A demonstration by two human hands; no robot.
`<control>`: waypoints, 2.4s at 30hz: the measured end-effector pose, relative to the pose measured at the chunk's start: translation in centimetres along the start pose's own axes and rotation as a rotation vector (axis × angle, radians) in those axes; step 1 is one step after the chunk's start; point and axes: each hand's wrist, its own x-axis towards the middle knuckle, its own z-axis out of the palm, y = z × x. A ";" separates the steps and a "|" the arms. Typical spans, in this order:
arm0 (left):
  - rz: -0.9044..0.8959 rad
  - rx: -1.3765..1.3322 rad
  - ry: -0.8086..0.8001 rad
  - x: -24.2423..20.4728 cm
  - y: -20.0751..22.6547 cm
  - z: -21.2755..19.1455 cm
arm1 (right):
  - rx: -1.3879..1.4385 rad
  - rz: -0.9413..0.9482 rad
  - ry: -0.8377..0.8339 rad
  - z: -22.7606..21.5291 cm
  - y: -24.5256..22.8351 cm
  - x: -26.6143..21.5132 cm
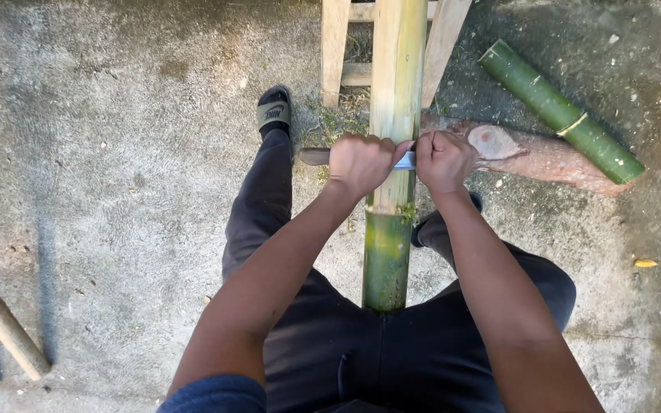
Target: Shaving the surface of a bamboo stalk using a knife.
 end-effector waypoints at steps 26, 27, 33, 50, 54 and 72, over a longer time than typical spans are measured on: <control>-0.047 -0.043 -0.136 -0.9 -0.3 0.6 | -0.067 0.036 -0.173 -0.3 0.2 0.8; -0.050 -0.033 -0.087 -0.7 -0.5 0.7 | -0.026 0.044 -0.163 -0.1 0.2 1.2; -0.028 -0.111 -0.093 -7.2 2.1 -1.5 | -0.032 0.022 -0.194 -4.2 -3.8 -4.0; -0.054 -0.137 -0.185 -4.8 1.1 -0.8 | -0.078 0.102 -0.236 -3.0 -2.8 -3.1; -0.055 -0.159 -0.402 -5.5 1.5 -2.1 | -0.115 0.133 -0.344 -2.4 -1.7 -4.9; -0.037 -0.009 -0.199 -5.8 8.2 -3.8 | 0.719 1.714 -0.150 -7.6 4.5 -9.0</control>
